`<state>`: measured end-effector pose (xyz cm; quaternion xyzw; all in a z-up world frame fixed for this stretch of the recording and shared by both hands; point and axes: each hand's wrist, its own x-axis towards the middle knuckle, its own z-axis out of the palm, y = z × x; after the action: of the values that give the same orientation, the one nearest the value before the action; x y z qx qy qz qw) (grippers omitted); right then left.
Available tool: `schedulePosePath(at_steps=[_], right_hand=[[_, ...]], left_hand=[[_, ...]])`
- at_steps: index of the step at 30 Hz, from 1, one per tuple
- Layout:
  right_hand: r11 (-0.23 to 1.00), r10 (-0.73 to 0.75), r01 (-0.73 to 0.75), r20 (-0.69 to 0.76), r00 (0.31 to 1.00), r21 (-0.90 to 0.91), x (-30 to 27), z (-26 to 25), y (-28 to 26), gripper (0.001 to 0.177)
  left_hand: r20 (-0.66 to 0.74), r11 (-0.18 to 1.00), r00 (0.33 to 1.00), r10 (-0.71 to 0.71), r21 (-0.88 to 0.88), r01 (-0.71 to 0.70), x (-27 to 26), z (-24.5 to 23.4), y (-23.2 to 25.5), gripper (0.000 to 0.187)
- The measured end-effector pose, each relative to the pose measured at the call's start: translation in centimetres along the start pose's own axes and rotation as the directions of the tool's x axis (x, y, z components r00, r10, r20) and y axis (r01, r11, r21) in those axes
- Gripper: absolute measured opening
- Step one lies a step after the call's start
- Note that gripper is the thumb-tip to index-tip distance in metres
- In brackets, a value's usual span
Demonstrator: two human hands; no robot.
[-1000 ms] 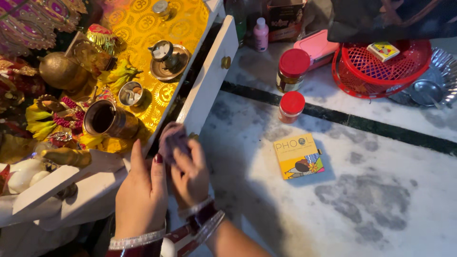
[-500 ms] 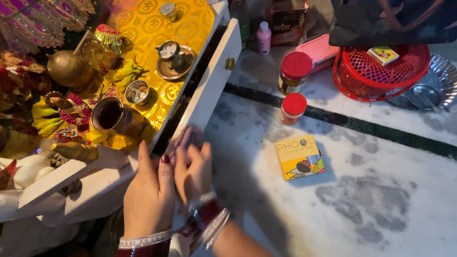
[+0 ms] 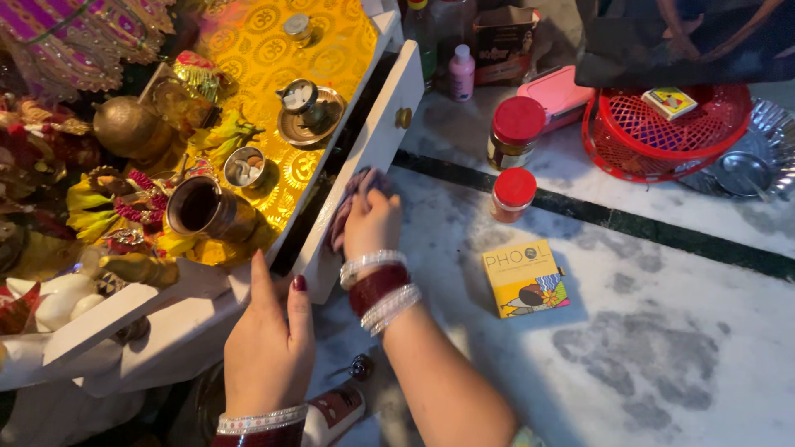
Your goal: The person wipes a small white and gold shrine with a cloth and sprays it with a cleaning liquid.
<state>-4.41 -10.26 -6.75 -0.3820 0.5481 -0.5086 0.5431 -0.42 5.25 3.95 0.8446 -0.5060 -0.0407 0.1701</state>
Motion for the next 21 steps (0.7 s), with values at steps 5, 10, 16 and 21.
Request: schedulePosePath(at_steps=[5,10,16,21], right_hand=[[0.895,-0.443,0.443,0.006,0.896,-0.059,-10.7,-0.1,1.9,0.018],[0.980,-0.199,0.199,0.056,0.978,0.004,-6.9,0.3,1.4,0.018],[0.926,-0.308,0.294,-0.023,0.951,-0.238,-3.0,0.1,0.7,0.017],[0.847,-0.526,0.528,0.050,0.849,-0.057,-11.1,-1.4,3.1,0.024]], left_hand=[[-0.054,0.997,0.997,0.051,-0.049,-0.054,0.6,0.3,-0.3,0.070],[0.017,1.000,0.999,-0.030,0.002,0.030,0.9,-0.1,0.0,0.072],[-0.011,0.999,1.000,0.003,-0.037,-0.004,0.8,0.0,0.4,0.068],[0.006,1.000,1.000,-0.019,-0.023,0.019,1.1,-0.2,0.0,0.064]])
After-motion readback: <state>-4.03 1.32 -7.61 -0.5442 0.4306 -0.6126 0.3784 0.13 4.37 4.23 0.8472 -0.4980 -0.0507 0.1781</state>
